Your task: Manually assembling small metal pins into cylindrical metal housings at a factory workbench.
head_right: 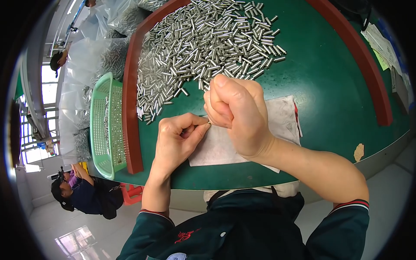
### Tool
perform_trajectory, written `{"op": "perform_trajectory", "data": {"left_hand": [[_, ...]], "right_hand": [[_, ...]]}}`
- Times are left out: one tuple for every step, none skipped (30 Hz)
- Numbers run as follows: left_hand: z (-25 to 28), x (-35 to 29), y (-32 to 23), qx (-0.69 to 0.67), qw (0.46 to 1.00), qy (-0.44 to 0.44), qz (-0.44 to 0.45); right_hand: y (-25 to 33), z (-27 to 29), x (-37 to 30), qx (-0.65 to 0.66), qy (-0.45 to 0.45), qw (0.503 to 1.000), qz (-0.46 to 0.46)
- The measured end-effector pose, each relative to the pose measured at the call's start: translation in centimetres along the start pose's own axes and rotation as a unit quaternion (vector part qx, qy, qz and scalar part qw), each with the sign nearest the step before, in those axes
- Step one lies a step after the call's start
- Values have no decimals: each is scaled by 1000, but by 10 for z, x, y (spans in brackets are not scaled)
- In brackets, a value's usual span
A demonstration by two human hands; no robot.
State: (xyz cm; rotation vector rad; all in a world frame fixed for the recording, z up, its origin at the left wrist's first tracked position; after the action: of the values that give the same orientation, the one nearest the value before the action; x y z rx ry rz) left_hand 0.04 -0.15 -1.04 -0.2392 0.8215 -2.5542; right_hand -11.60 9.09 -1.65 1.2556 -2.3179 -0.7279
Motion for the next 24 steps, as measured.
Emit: {"op": "perform_trajectory", "data": {"left_hand": [[0,0,0,0,1000,0,0],[0,0,0,0,1000,1,1],[0,0,0,0,1000,2,2],[0,-1,0,0,1000,2,2],[-1,-1,0,-4,1000,1,2],[-1,0,0,-7,1000,-1,1],[-1,0,0,-8,1000,0,2],[-2,0,1,-10,1000,0,1],[-2,0,1,-12,1000,1,1],[-2,1,1,-12,1000,1,1],[-1,2,2,-8,1000,9,-2],[0,3,2,-3,1000,17,-5],[0,3,2,-3,1000,16,-5],[-1,2,3,-3,1000,2,-13],[0,1,3,-3,1000,-11,-22],[3,1,2,-1,1000,-16,-24],[6,1,2,-38,999,-17,12],[9,2,3,-74,996,-19,47],[11,3,6,-201,974,-18,103],[16,4,12,-386,913,1,132],[15,3,23,-600,790,58,112],[15,6,26,-686,714,98,97],[14,6,25,-711,686,87,123],[13,6,27,-709,686,86,137]], "right_hand": [[0,0,0,-1,0,1000,-1],[0,0,0,-1,0,1000,-1],[-1,0,-1,-3,3,1000,1],[-1,0,-1,-5,6,1000,3],[-1,0,-1,-5,5,1000,3],[-2,0,-1,-11,3,1000,5],[-2,-1,-1,-17,2,1000,7],[-3,0,-1,-18,1,1000,6],[-4,1,-1,-27,2,1000,9],[-5,1,-1,-37,4,999,12],[-5,1,-1,-37,5,999,12],[-4,0,0,-44,3,999,14],[-4,-1,0,-52,2,999,16],[-4,-2,0,-52,6,998,17],[-4,-4,0,-52,4,999,15],[-3,-5,0,-51,3,999,14],[-3,-5,1,-53,9,998,16],[-2,-3,1,-47,3,999,12],[-1,-1,0,-41,-2,999,9],[-1,0,-2,-6,-4,1000,-12],[-2,1,-2,-7,-6,1000,-12],[-3,2,-2,-7,-9,1000,-12],[-3,0,-3,3,-5,1000,-9],[-1,-1,-3,6,-2,1000,-10]]}}
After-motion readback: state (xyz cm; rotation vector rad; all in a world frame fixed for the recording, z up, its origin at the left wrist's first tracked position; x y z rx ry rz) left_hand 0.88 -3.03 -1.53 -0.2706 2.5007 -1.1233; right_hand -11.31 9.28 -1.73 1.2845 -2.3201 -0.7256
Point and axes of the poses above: each hand's wrist, its own x-axis towards the middle knuckle, its own z-axis out of the back of the hand, y = z × x, the point moved 1 cm from there along x, towards the middle knuckle, and after that the axes turned 7 degrees about x, right-handed, at the moved point
